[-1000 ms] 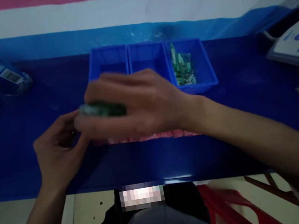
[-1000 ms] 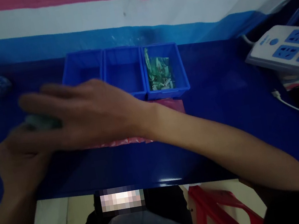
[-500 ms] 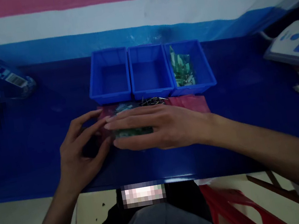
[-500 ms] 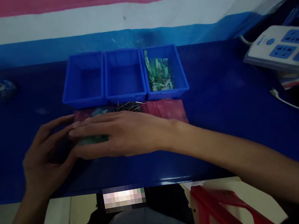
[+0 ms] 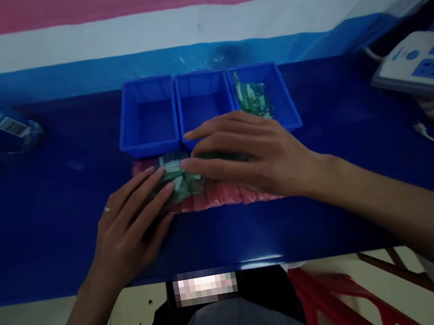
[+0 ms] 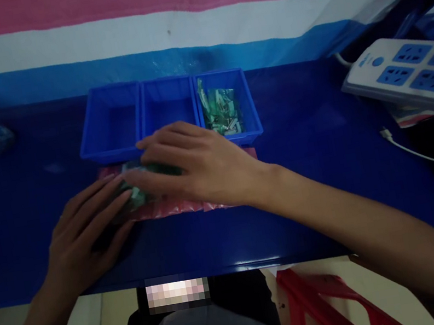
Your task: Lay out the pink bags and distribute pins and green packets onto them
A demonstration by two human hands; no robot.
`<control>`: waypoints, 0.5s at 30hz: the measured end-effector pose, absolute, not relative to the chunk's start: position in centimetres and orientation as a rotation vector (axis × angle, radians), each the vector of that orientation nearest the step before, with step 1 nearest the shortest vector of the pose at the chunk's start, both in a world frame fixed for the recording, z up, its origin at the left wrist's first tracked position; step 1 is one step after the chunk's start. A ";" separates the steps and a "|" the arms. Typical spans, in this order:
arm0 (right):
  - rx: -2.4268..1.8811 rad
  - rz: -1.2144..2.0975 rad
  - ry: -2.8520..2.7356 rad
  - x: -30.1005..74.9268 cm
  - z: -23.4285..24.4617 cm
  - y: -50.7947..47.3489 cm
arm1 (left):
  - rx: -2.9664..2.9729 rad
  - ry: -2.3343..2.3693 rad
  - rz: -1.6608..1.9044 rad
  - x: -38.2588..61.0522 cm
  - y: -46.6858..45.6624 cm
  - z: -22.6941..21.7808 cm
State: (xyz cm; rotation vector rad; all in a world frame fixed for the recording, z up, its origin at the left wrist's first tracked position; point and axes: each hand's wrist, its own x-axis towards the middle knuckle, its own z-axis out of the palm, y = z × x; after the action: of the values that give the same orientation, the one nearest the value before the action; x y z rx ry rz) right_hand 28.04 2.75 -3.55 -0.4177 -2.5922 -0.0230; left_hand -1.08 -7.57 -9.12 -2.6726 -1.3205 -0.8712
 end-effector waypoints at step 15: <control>-0.565 0.023 -2.686 35.4 -3.7 -1.2 | -2.581 -1.450 -0.984 -1.1 -7.9 -9.2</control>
State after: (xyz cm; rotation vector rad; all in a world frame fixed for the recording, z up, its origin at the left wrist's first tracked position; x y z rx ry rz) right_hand 35.43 -1.22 -3.73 -0.5646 -2.6855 0.0231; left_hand -1.15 -7.86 -9.16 -2.5814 -1.4504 -0.9836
